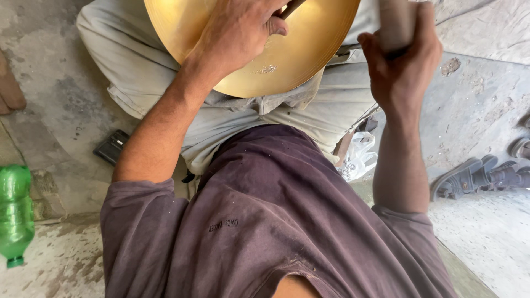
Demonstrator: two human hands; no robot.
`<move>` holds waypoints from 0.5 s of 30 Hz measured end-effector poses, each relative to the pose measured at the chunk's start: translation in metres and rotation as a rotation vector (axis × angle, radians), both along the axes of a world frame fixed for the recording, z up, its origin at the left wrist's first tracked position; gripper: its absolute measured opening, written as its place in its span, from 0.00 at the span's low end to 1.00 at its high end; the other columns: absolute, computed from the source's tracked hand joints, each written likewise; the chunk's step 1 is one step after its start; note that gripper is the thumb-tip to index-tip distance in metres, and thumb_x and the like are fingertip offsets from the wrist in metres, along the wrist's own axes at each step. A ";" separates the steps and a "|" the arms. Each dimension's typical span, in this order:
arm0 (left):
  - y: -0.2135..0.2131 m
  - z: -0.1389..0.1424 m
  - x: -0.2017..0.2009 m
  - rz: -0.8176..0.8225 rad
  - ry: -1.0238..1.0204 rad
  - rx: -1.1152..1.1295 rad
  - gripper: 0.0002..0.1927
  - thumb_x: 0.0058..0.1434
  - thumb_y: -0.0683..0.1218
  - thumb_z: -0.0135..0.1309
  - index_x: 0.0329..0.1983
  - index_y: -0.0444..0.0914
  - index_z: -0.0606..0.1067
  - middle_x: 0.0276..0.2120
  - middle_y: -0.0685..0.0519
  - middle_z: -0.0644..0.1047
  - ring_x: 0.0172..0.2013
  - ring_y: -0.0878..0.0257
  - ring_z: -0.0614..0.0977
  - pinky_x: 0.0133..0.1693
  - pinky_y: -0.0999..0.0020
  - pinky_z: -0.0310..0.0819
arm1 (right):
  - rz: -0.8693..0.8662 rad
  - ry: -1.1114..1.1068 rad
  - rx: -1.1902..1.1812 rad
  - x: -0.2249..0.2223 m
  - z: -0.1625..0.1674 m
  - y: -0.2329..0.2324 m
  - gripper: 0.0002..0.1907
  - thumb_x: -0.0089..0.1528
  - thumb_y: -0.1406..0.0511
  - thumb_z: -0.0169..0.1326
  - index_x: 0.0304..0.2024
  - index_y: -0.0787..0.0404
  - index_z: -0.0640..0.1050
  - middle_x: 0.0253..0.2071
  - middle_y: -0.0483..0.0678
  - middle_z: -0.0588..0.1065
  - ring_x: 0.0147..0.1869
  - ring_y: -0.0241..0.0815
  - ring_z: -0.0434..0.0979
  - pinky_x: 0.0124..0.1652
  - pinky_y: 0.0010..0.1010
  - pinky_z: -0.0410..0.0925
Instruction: The person sits cross-legged on the floor with a round brass disc on their lap and decorates its surface, holding a small punch against the metal and striking it with a wooden mallet to emboss a pattern, repositioning the punch repeatedly across the design.
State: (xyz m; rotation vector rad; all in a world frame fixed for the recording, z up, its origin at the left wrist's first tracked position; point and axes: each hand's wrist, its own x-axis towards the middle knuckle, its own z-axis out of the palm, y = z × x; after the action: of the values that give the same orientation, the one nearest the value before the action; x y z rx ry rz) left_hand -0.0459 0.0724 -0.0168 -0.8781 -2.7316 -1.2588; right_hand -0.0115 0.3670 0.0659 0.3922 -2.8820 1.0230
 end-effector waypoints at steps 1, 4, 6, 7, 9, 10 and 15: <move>-0.001 0.001 0.001 0.006 -0.022 -0.013 0.12 0.70 0.48 0.61 0.47 0.37 0.74 0.38 0.50 0.78 0.41 0.51 0.79 0.43 0.53 0.69 | -0.060 -0.122 -0.085 0.000 0.001 -0.003 0.20 0.64 0.73 0.68 0.51 0.68 0.70 0.36 0.52 0.77 0.34 0.46 0.78 0.32 0.36 0.71; -0.002 0.003 0.002 -0.017 -0.054 0.034 0.12 0.69 0.47 0.62 0.49 0.36 0.75 0.37 0.51 0.79 0.40 0.51 0.80 0.41 0.53 0.70 | -0.134 -0.152 -0.028 0.001 0.000 -0.006 0.20 0.64 0.68 0.68 0.51 0.62 0.70 0.35 0.48 0.77 0.34 0.42 0.79 0.31 0.35 0.71; -0.002 0.005 0.003 -0.005 -0.055 0.038 0.12 0.68 0.46 0.61 0.50 0.36 0.75 0.37 0.51 0.79 0.38 0.52 0.80 0.40 0.53 0.70 | -0.016 0.240 0.401 0.003 -0.004 -0.005 0.23 0.63 0.67 0.73 0.50 0.61 0.71 0.39 0.49 0.80 0.38 0.43 0.82 0.35 0.37 0.72; -0.002 0.006 0.003 0.002 -0.053 0.041 0.12 0.68 0.45 0.61 0.50 0.36 0.76 0.36 0.51 0.80 0.38 0.52 0.81 0.39 0.53 0.70 | -0.036 0.100 0.128 0.003 -0.007 -0.003 0.19 0.66 0.68 0.70 0.50 0.62 0.72 0.39 0.49 0.80 0.38 0.43 0.82 0.36 0.36 0.73; -0.002 0.007 0.003 -0.009 -0.113 0.034 0.10 0.71 0.46 0.62 0.49 0.37 0.75 0.36 0.51 0.80 0.38 0.53 0.81 0.40 0.54 0.71 | -0.044 -0.040 -0.115 0.005 -0.012 0.000 0.15 0.68 0.70 0.67 0.48 0.61 0.72 0.38 0.49 0.79 0.37 0.42 0.81 0.36 0.35 0.74; -0.001 0.007 0.002 -0.015 -0.133 0.035 0.10 0.73 0.47 0.62 0.48 0.37 0.75 0.37 0.51 0.80 0.39 0.53 0.82 0.41 0.55 0.71 | -0.038 -0.031 -0.084 0.006 -0.015 0.002 0.15 0.67 0.69 0.67 0.47 0.61 0.72 0.37 0.48 0.79 0.36 0.42 0.81 0.36 0.35 0.74; 0.000 0.009 0.002 -0.023 -0.109 0.013 0.11 0.73 0.46 0.62 0.53 0.37 0.76 0.37 0.50 0.80 0.38 0.53 0.82 0.41 0.55 0.71 | -0.144 -0.188 -0.372 0.010 -0.021 0.009 0.12 0.69 0.66 0.69 0.47 0.60 0.76 0.34 0.50 0.78 0.31 0.40 0.78 0.32 0.32 0.73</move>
State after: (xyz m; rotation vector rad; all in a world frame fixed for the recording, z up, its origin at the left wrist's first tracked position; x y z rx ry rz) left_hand -0.0434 0.0723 -0.0079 -0.8677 -2.7999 -1.3668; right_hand -0.0012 0.3763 0.0444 0.0667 -2.7286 1.6011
